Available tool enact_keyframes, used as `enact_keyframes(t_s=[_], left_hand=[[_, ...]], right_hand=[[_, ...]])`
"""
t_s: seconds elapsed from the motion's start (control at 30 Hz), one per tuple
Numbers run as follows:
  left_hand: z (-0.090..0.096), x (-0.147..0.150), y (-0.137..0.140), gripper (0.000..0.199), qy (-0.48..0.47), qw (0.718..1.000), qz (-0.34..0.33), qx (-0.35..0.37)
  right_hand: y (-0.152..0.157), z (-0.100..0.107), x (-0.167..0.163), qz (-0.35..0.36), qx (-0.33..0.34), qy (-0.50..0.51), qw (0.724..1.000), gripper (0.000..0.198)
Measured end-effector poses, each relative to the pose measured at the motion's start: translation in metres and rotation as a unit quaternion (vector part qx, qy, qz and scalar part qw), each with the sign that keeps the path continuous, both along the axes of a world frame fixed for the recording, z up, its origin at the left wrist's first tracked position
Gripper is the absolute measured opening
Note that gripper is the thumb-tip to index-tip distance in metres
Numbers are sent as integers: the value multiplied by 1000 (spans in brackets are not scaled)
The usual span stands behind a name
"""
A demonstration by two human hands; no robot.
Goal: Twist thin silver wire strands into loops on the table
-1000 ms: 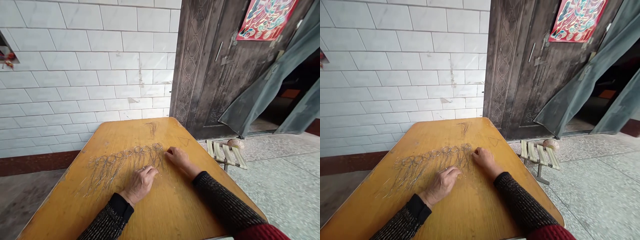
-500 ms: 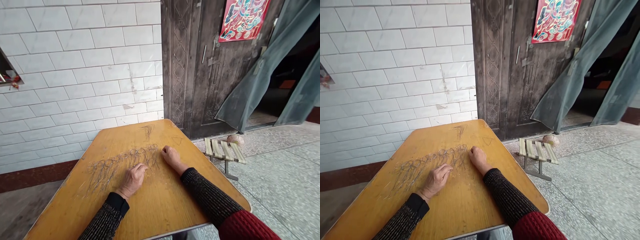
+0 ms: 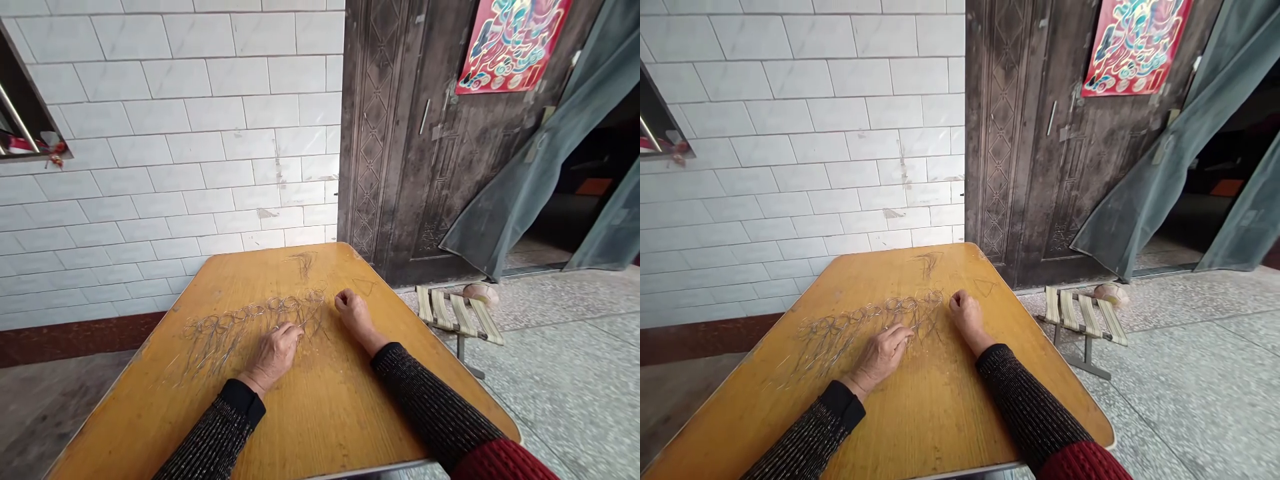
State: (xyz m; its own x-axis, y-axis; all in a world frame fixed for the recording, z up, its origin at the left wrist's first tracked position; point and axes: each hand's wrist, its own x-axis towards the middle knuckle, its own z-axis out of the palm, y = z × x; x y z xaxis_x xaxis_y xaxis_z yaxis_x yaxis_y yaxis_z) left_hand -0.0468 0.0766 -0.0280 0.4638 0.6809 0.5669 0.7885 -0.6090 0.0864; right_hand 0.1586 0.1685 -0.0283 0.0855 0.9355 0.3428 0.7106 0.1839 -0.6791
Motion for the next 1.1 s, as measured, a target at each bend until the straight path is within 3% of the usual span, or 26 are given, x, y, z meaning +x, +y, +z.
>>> enact_keyframes(t_s=[0.63,0.9,1.1], left_hand=[[4,7,-2,23,33,999,16,-35],[1,7,-2,21,-30,999,14,-8],[20,27,15,29,-116,991,62,-36]], right_hand=[[13,-7,5,-9,59,8,998,22],[12,-7,1,0,60,14,998,20],[5,-5,0,11,59,19,998,20]])
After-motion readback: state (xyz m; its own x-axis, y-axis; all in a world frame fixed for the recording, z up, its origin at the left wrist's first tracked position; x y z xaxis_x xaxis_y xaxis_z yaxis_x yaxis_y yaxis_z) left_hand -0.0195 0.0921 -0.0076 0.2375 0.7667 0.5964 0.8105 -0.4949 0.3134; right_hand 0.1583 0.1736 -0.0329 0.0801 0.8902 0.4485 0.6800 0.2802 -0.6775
